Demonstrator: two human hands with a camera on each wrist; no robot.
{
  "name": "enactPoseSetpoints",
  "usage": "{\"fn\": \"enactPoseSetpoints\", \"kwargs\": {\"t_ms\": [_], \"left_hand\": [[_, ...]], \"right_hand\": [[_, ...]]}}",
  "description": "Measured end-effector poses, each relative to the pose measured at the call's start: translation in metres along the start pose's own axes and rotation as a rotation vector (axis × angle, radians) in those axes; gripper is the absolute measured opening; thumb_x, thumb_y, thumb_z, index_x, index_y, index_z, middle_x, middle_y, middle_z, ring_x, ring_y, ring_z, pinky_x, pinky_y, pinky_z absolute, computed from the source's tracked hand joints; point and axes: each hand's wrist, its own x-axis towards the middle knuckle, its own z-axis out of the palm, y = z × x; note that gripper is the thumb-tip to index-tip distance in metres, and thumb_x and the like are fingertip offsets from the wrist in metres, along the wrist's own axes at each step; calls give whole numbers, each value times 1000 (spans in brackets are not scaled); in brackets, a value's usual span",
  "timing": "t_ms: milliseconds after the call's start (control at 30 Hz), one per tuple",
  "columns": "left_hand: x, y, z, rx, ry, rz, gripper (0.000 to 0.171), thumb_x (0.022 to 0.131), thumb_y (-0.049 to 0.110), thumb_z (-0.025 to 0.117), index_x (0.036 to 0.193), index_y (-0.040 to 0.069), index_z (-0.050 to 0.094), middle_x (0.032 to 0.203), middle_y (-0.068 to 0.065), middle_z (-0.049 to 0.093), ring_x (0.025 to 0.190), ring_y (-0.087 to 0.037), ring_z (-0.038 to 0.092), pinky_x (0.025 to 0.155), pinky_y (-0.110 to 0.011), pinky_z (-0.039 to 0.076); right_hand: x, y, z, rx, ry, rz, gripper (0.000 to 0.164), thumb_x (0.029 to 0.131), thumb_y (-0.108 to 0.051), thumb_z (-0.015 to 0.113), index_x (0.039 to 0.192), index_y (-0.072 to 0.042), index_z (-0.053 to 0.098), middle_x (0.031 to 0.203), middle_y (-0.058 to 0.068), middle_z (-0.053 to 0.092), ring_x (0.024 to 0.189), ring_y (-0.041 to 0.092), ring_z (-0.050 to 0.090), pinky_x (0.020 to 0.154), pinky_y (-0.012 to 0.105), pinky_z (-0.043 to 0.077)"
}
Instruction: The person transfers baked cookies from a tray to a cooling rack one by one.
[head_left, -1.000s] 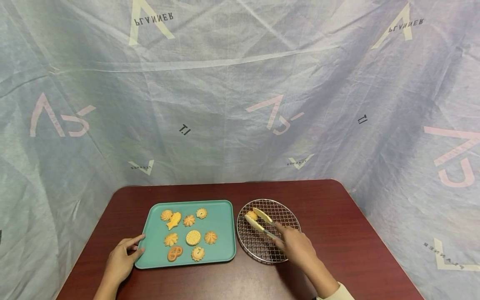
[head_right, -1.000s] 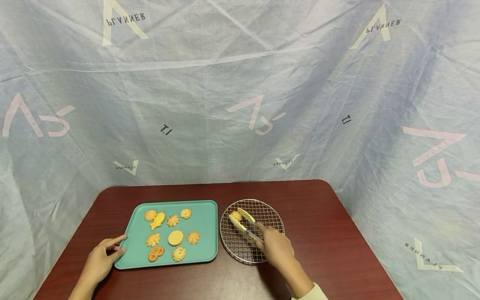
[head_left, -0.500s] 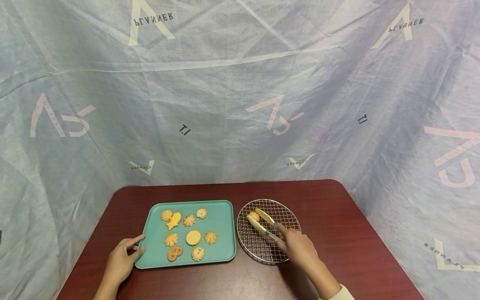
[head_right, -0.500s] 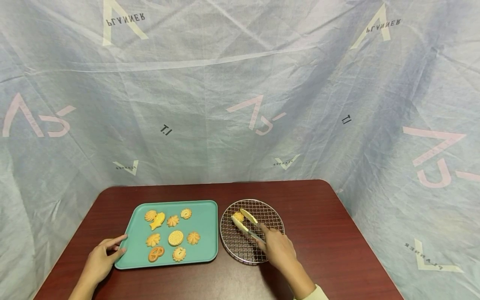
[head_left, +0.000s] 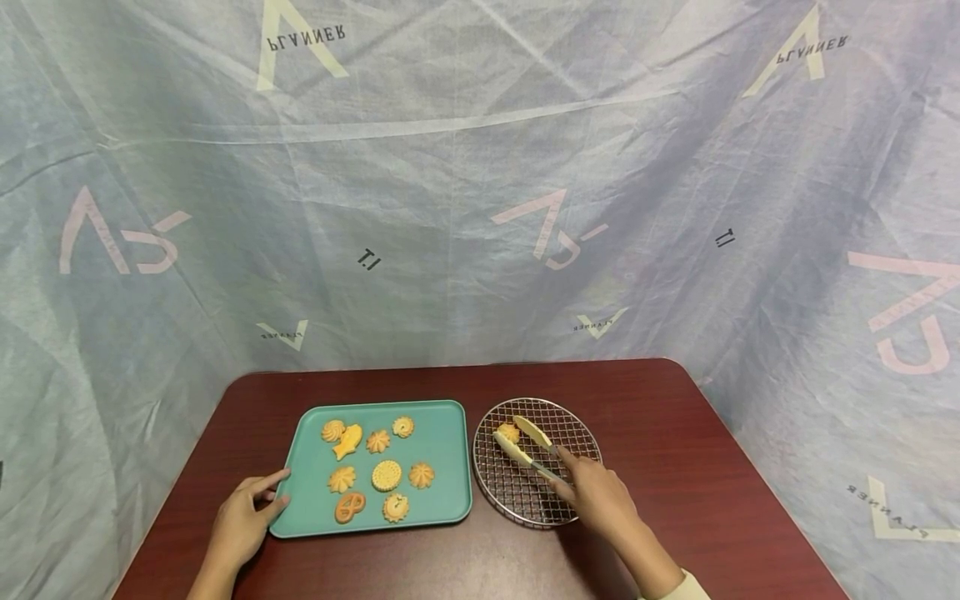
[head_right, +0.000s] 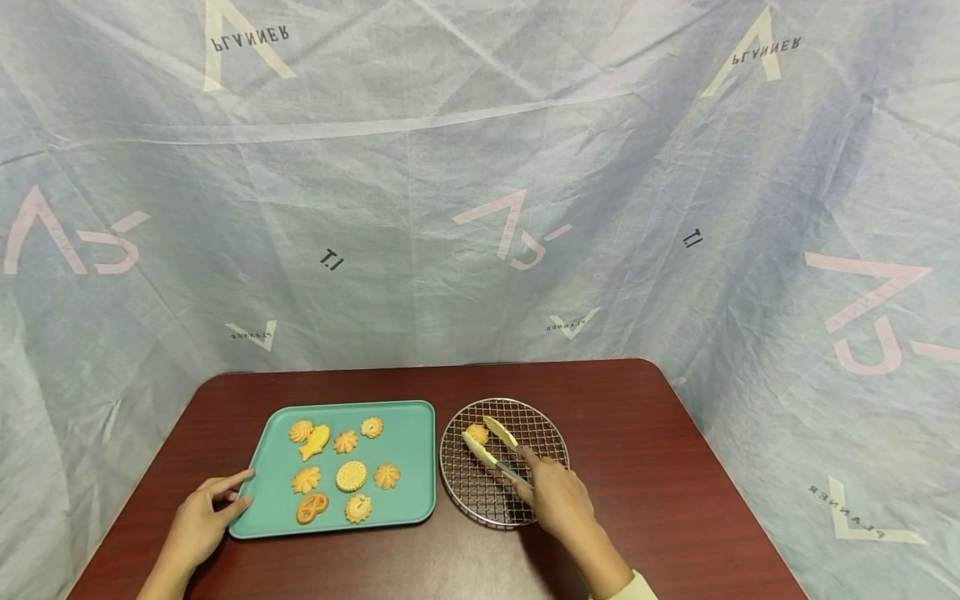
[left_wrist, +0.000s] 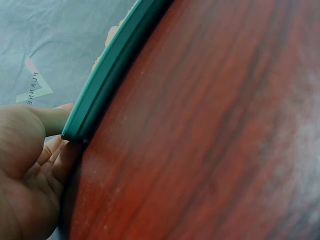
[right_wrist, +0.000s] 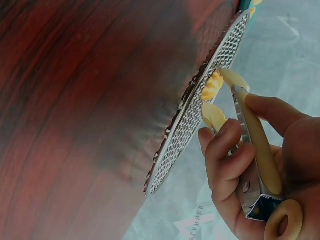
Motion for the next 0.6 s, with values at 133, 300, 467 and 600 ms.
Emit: {"fn": "enactPoseSetpoints", "kwargs": {"t_ms": [133, 300, 467, 600], "left_hand": [[0, 1, 0, -1, -3, 1, 48, 95, 10, 74, 142, 5, 63, 127, -20, 59, 97, -25, 60, 76, -39, 46], [-1, 1, -1, 4, -4, 5, 48, 95, 9, 73, 142, 5, 63, 127, -21, 59, 98, -25, 60, 76, -39, 47], [-1, 1, -1, 4, -5, 5, 48, 96, 10, 73, 142, 5, 63, 128, -21, 59, 98, -26, 60, 76, -39, 47], [-1, 1, -1, 2, -4, 7, 48, 96, 10, 73, 142, 5, 63, 127, -21, 59, 98, -26, 60, 75, -38, 46]], "right_hand": [[0, 1, 0, 1, 4, -4, 59, 93, -30, 77, 145, -7, 60, 110, 19, 73, 75, 26, 65, 59, 46, 53], [0, 0, -1, 9, 8, -10, 60, 92, -30, 78, 145, -7, 61, 99, 13, 73, 72, 24, 63, 58, 44, 53], [-1, -2, -1, 14, 10, -8, 62, 90, -29, 79, 145, -7, 60, 93, 8, 70, 69, 20, 60, 56, 41, 51], [-2, -4, -2, 24, 23, -30, 62, 90, -29, 80, 144, -7, 61, 90, 7, 70, 70, 20, 61, 58, 41, 52]]}}
